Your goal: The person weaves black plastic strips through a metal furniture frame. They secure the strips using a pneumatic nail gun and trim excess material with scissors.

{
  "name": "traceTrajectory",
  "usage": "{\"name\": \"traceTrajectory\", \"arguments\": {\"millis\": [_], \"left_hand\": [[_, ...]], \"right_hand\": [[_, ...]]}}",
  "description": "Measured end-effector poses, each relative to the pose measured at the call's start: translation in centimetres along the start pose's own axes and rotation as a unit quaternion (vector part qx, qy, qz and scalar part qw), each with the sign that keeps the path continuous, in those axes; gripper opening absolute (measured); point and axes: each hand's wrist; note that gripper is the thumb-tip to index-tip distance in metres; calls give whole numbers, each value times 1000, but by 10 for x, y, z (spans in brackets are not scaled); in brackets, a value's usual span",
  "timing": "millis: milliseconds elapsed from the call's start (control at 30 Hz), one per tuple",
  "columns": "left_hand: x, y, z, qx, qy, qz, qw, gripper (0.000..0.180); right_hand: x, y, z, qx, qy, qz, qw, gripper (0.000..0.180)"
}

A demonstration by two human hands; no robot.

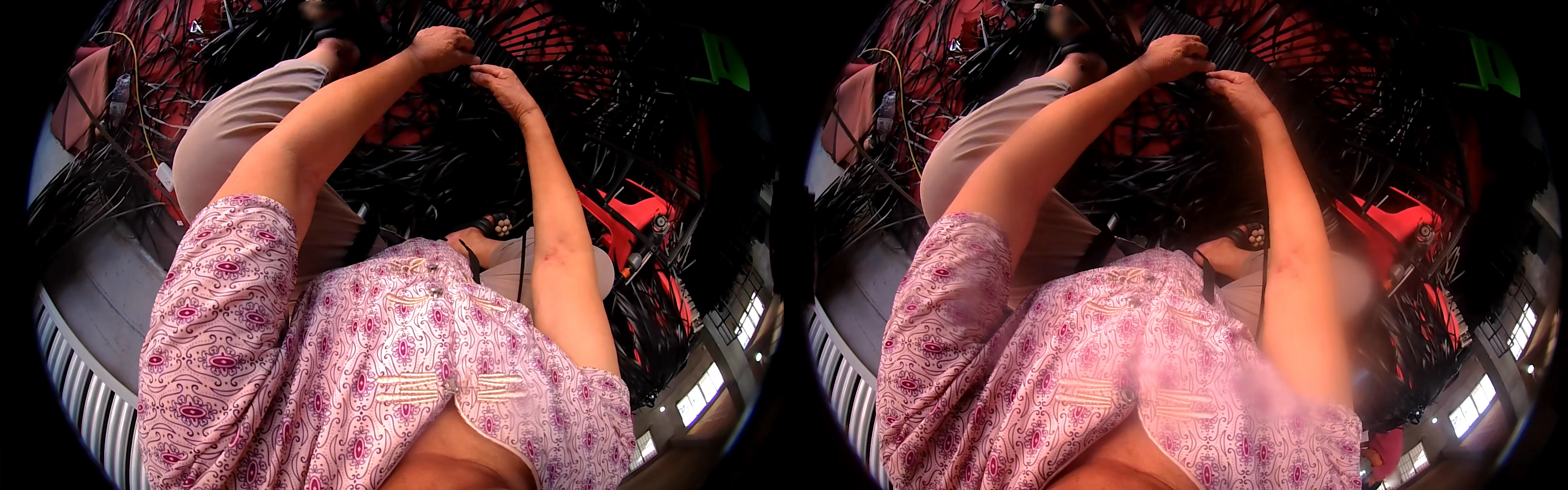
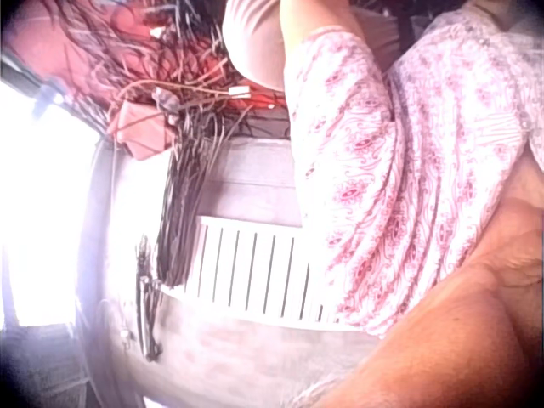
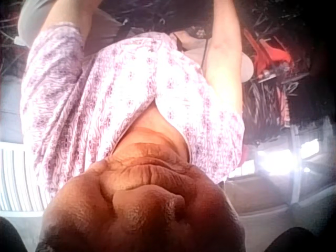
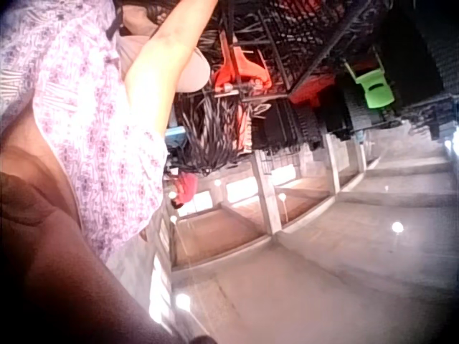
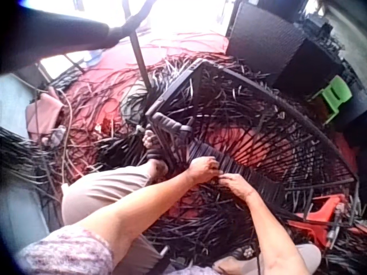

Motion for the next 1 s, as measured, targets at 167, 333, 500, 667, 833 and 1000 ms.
{"name": "traceTrajectory", "arguments": {"millis": [167,333,500,667,833,1000], "left_hand": [[-1,-5,4,4,6,-3,1000,31],[-1,0,4,6,3,-16,1000,30],[-1,1,2,-19,11,-10,1000,27],[1,-2,0,-49,-16,58,997,18],[-4,-30,14,-94,23,172,980,27],[7,6,-8,-185,-147,-64,970,15]], "right_hand": [[8,12,8,-229,68,-133,962,28],[22,34,-1,-321,53,-324,889,26],[9,26,11,-255,118,-151,948,25],[-17,20,25,-294,236,-263,888,27],[-22,7,24,-326,214,-283,876,33],[-10,22,22,-339,275,-283,854,45]]}}
Point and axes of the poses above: each hand's wrist, its own x-axis towards the middle knuckle, its own z-axis out of the palm, y = z × x, and after that the axes turned 8 degrees about y, right-handed
